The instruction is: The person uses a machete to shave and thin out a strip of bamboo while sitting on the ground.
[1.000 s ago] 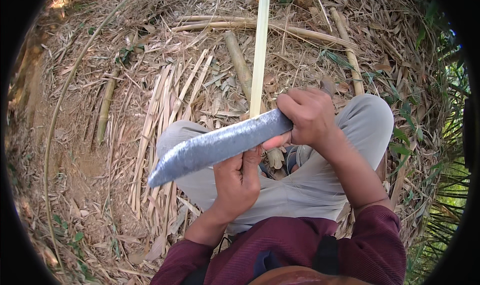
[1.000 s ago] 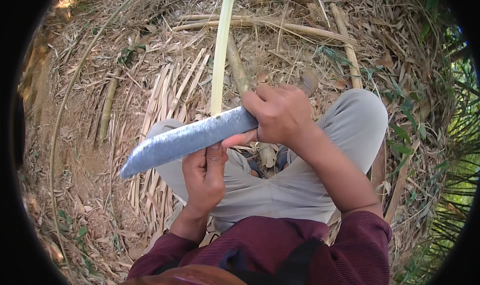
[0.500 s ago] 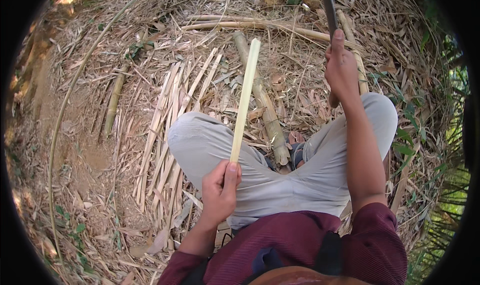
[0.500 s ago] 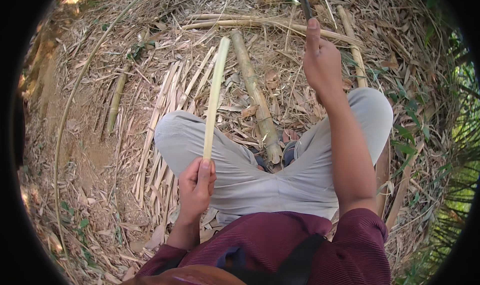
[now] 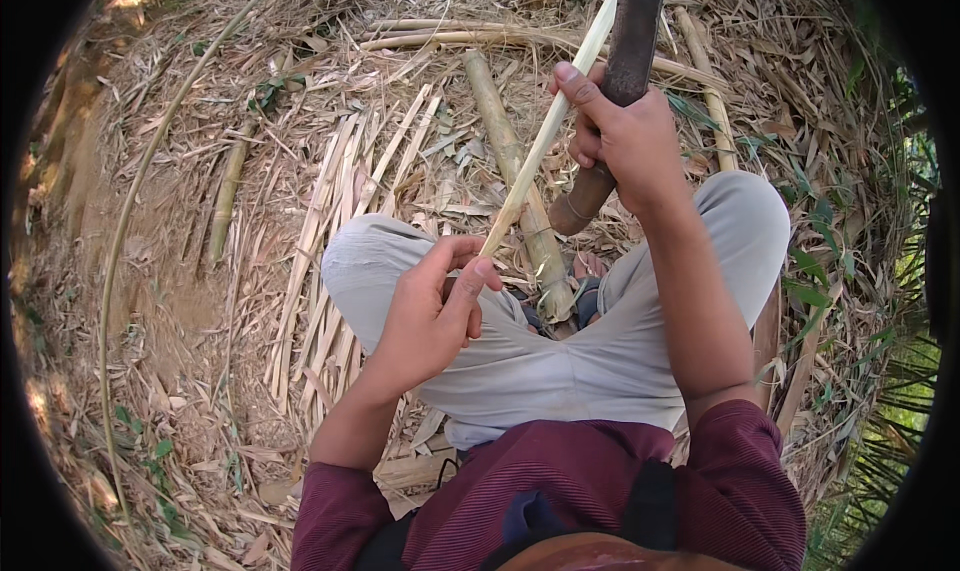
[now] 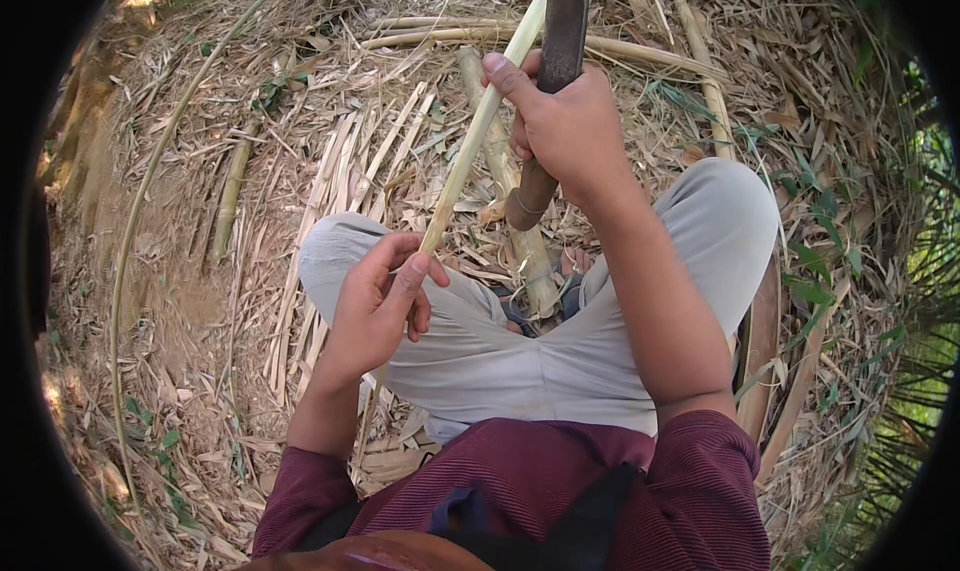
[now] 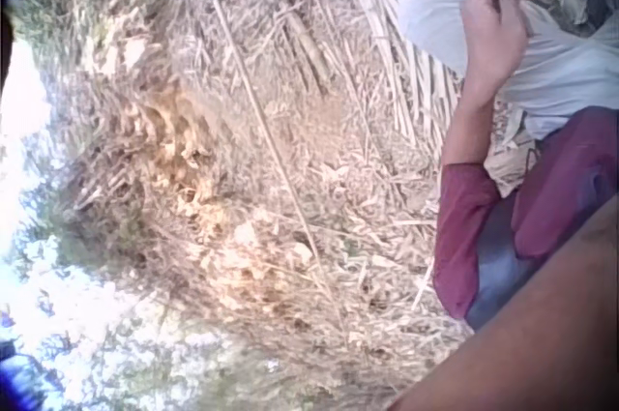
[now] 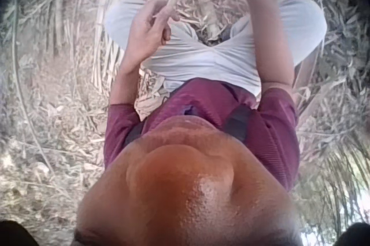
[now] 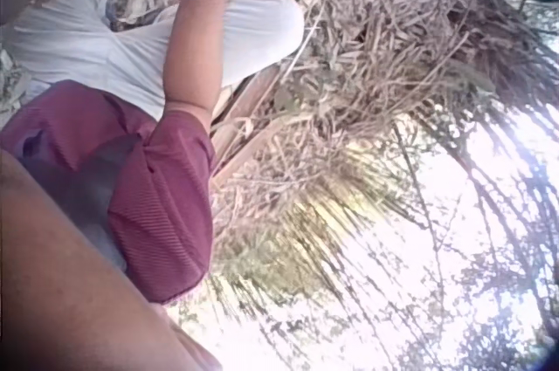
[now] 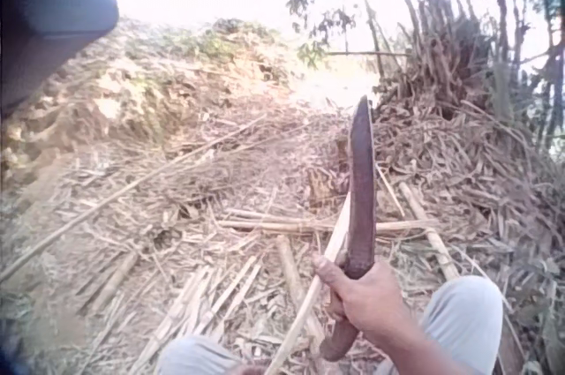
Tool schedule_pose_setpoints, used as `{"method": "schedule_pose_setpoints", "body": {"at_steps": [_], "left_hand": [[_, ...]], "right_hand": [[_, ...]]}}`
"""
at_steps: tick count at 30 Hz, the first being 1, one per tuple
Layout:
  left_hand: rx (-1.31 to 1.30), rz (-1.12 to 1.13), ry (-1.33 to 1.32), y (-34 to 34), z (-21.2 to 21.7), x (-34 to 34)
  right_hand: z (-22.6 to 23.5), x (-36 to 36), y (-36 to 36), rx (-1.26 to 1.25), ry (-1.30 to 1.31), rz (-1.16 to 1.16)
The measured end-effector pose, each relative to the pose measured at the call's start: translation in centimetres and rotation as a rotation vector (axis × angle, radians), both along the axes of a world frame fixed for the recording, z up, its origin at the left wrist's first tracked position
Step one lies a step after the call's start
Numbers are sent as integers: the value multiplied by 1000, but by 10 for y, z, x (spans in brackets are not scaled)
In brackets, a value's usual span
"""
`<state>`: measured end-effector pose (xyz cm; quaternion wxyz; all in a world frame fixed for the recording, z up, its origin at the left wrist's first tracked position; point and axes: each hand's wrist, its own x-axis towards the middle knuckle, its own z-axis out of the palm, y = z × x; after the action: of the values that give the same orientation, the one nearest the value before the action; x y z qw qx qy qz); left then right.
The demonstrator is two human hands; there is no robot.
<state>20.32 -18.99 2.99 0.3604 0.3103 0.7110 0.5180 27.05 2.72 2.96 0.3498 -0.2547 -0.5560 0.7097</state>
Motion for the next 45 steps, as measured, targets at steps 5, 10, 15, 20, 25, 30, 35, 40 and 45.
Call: {"method": "schedule_pose_setpoints", "body": {"at_steps": [5, 10, 15, 20, 25, 30, 35, 40, 45], "left_hand": [[-16, -41, 92, -4, -14, -6], [108, -15, 1, 28, -5, 8], [136, -16, 41, 27, -10, 5], [-43, 8, 464, 25, -6, 10], [114, 9, 719, 28, -19, 10], [174, 53, 731, 29, -21, 7], [-12, -35, 337, -13, -2, 31], [64, 52, -380, 4, 14, -10], [228, -30, -728, 12, 19, -20]], "right_hand": [[-1, 1, 0, 102, -118, -105], [-21, 24, -27, 527, -234, 1], [-47, 34, -50, 1108, -342, -39], [-47, 32, -49, 1215, -421, 25], [-54, 25, -35, 1361, -318, -114], [-48, 22, -31, 1439, -355, -145], [-22, 34, 64, 795, -678, -286], [-17, 36, 24, 267, -174, -168], [-12, 33, -23, 1027, -322, 72]]}}
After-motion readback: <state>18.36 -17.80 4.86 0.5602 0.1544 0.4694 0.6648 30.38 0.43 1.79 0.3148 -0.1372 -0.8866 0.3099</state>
